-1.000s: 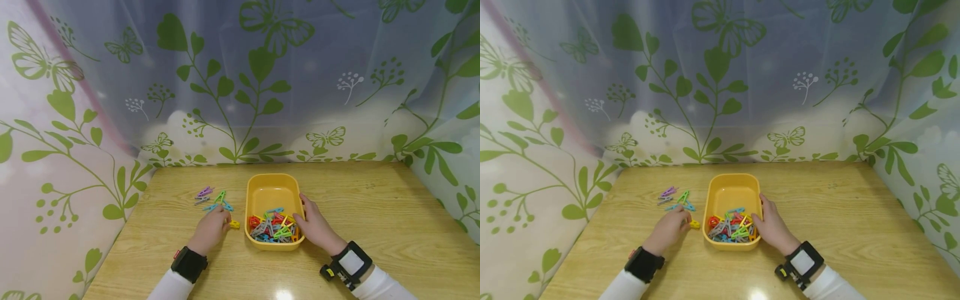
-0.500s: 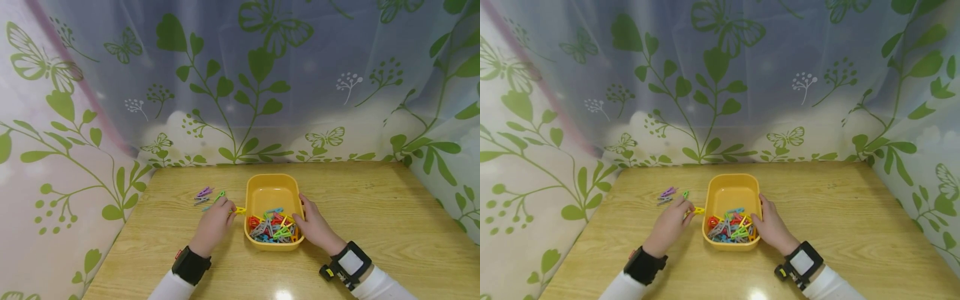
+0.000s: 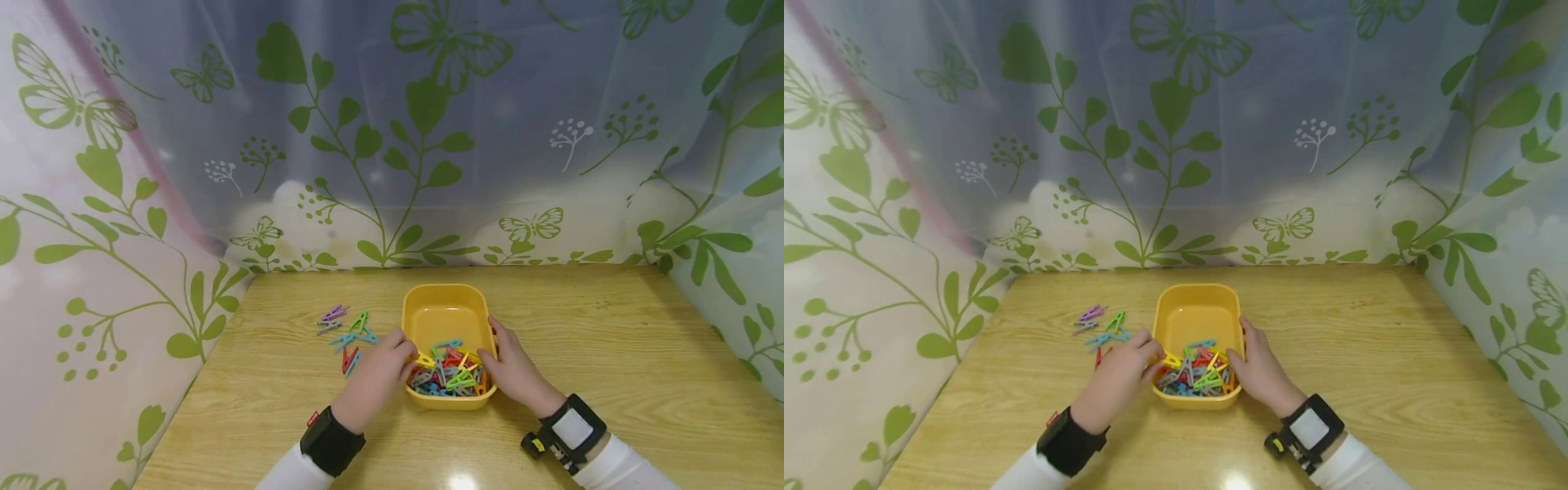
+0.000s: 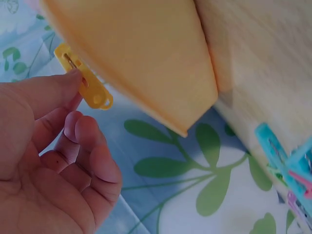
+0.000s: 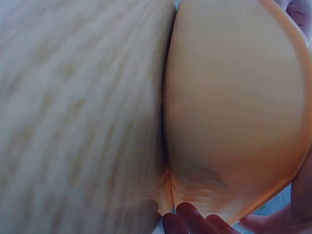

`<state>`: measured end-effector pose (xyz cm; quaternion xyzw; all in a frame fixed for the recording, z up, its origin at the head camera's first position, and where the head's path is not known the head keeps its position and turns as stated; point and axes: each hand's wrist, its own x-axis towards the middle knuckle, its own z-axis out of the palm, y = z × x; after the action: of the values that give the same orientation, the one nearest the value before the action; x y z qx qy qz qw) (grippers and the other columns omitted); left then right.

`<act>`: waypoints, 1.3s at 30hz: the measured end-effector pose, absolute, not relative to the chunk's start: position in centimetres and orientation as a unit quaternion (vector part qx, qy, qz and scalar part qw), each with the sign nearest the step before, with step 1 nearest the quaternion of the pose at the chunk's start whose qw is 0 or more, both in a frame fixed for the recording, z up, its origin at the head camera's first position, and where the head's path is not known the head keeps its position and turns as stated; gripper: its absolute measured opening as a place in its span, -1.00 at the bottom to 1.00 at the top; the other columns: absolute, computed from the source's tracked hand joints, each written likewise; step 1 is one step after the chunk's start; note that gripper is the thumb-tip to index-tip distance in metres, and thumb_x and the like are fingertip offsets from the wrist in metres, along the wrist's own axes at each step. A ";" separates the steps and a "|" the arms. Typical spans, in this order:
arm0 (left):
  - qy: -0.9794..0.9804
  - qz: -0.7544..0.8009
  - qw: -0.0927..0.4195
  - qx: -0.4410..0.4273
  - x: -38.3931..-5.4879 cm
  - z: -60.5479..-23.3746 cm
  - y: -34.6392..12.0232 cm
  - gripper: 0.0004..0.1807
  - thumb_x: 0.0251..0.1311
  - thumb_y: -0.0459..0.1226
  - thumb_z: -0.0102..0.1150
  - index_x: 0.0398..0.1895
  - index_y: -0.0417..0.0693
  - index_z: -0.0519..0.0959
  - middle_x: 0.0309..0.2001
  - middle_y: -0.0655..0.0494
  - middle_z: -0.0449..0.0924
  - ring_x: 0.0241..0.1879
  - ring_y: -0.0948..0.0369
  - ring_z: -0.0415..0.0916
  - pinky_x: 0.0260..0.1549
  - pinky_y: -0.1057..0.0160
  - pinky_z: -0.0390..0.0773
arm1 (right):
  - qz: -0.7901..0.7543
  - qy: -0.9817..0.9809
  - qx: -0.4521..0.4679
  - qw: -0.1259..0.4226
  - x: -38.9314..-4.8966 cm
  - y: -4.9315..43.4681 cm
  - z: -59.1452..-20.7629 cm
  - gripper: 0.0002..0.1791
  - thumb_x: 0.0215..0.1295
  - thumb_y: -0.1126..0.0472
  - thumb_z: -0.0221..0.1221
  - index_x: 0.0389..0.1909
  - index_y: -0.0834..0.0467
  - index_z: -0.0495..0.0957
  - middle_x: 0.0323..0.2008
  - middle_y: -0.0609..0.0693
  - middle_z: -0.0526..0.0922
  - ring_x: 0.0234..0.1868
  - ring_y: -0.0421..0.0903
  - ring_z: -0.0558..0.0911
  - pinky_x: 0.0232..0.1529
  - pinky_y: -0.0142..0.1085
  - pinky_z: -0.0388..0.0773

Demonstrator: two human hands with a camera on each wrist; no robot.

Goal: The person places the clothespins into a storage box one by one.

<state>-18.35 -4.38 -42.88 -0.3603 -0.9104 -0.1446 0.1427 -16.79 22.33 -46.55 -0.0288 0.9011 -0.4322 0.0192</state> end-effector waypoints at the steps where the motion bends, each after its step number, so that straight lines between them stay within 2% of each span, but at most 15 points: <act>1: -0.909 -0.142 0.143 -0.366 -18.3 -43.0 -4.3 -0.93 0.31 -0.25 0.38 -0.21 0.01 0.67 -0.28 0.18 0.44 -0.40 0.31 0.34 -0.39 0.40 0.41 | -0.432 0.901 -0.029 0.019 -16.8 22.3 -46.5 -0.21 0.61 0.19 -0.03 0.59 0.42 -0.21 0.51 0.52 -0.01 0.46 0.43 0.27 0.40 0.24 0.30; 7: -0.907 -0.127 0.135 -0.377 -18.3 -43.8 -3.6 -0.94 0.33 -0.21 0.36 -0.21 0.05 0.68 -0.31 0.20 0.39 -0.41 0.33 0.27 -0.40 0.43 0.34 | -0.429 0.903 -0.030 0.018 -16.8 22.4 -46.6 -0.21 0.61 0.19 -0.03 0.60 0.42 -0.21 0.51 0.51 -0.01 0.46 0.43 0.27 0.40 0.24 0.30; 20: -0.916 -0.130 0.116 -0.360 -18.4 -43.9 -3.1 -0.91 0.32 -0.21 0.36 -0.19 0.03 0.69 -0.33 0.21 0.38 -0.42 0.32 0.28 -0.41 0.42 0.34 | -0.432 0.901 -0.030 0.014 -16.6 22.3 -46.4 -0.22 0.60 0.19 0.00 0.59 0.42 -0.17 0.47 0.52 0.06 0.40 0.40 0.36 0.34 0.22 0.40; 29: -0.917 -0.139 0.123 -0.353 -18.4 -44.2 -3.2 -0.93 0.32 -0.23 0.36 -0.23 0.00 0.68 -0.32 0.20 0.36 -0.41 0.32 0.28 -0.42 0.43 0.34 | -0.433 0.901 -0.027 0.016 -16.9 22.4 -46.6 -0.21 0.60 0.18 -0.02 0.60 0.41 -0.20 0.49 0.51 0.02 0.44 0.41 0.31 0.39 0.24 0.33; 39: -0.918 -0.133 0.131 -0.351 -18.4 -44.4 -3.2 -0.92 0.32 -0.22 0.37 -0.22 -0.01 0.69 -0.32 0.19 0.35 -0.41 0.31 0.28 -0.45 0.43 0.34 | -0.433 0.901 -0.029 0.016 -16.8 22.3 -46.5 -0.22 0.60 0.18 -0.01 0.59 0.41 -0.18 0.49 0.51 0.03 0.43 0.41 0.32 0.37 0.23 0.36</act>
<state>-18.35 -3.24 -44.41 -0.3506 -0.9177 -0.1331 0.1315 -16.82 22.27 -46.49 -0.0295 0.9010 -0.4326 0.0163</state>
